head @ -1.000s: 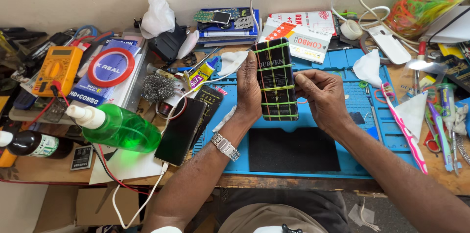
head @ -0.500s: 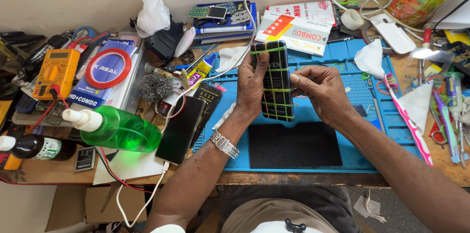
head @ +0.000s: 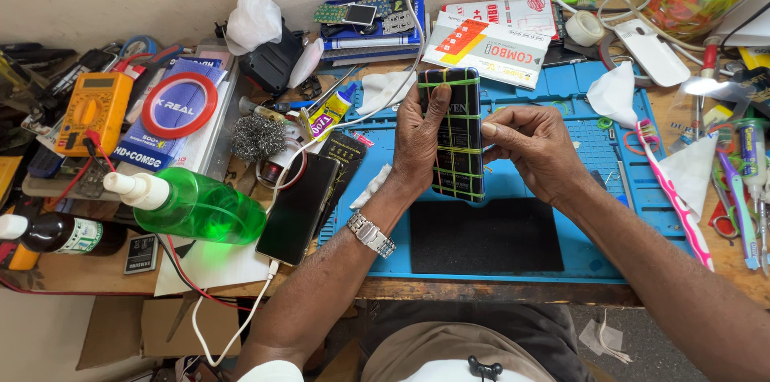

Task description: The person secures a mobile phone screen to its frame by wrapping multiple colorful rubber bands around the device at a workbench.

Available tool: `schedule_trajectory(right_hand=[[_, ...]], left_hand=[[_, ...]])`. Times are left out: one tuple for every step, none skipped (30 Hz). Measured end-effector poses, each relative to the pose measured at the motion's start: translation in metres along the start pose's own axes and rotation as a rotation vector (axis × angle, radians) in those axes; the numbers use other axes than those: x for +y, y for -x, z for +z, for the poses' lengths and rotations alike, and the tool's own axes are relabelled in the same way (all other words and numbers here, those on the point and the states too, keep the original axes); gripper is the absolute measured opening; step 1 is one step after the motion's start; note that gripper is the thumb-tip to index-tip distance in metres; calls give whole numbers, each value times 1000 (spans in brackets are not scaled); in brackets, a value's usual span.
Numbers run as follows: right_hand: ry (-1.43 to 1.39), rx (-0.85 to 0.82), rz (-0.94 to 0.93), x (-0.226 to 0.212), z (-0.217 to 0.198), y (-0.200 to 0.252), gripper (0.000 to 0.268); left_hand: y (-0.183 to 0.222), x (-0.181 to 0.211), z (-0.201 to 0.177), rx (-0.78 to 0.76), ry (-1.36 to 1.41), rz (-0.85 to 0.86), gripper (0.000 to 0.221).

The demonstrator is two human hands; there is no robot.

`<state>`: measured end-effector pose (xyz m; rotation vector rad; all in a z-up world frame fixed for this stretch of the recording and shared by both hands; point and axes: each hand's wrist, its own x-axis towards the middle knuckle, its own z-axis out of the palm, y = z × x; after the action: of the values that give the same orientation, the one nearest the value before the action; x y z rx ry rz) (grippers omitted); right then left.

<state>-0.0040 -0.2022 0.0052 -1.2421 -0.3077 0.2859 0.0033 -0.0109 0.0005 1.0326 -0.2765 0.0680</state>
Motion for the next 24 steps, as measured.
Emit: schedule_trajectory(right_hand=[[2,-11,-4,-1,0,0,12],[4,-22,-8,-1,0,0,13],[6,-24,-10,-2,0,0,13],[9,-25,-12,-2,0,0,13],[11,-25,-18,-3,0,0,13],[15,-16,-23,-3,0,-1,14],[21,-7,-25,-3,-1,-1,14],[27,3,-26,-2,-1,-1,14],[21,9,-24,-1,-2,-1,14],[16,15,-23,0,-2,0,14],[11,20,-20,1,-2,0,14],[15,18,-24,1,-3,0,14],[19,16,-29,2,-3,0,14],[23,13,-35,1,-3,-1,14],[27,13,-36,1,-3,0,14],[32,13,-38,1,-3,0,14],[36,13,-41,1,-3,0,14],[38,9,-41,1,-3,-1,14],[40,6,-40,1,-3,-1,14],[41,3,-39,1,-2,-1,14],[43,0,-34,0,-2,-1,14],[45,-2,-30,0,-2,-1,14],[47,-5,-24,-1,-2,-1,14],[45,-8,-21,-1,-2,-1,14]], left_hand=[[0,0,0,-4,-2,1,45],[0,0,0,-8,-4,3,45],[0,1,0,-11,-4,4,45],[1,1,1,-9,2,4,45],[0,2,2,-11,6,5,46],[0,3,3,-13,10,6,46],[-1,4,3,-11,10,2,46],[-1,5,3,-8,11,-3,46],[-1,5,3,-6,12,-10,46],[-1,5,3,-11,21,-8,45],[-1,5,3,-14,31,-5,45],[-1,5,3,-17,41,-2,45],[-2,5,3,-16,33,-6,45],[-2,5,2,-16,24,-10,45],[-2,5,2,-14,17,-15,45],[-2,4,2,-11,18,-14,45],[-2,4,2,-9,19,-12,45],[-2,4,2,-7,20,-10,45],[-1,3,2,-11,21,-6,45],[-1,3,2,-15,22,-2,45],[-1,2,2,-19,23,4,45],[-1,1,2,-23,41,1,44],[-1,0,1,-25,60,-3,43],[-1,0,1,-28,78,-6,43]])
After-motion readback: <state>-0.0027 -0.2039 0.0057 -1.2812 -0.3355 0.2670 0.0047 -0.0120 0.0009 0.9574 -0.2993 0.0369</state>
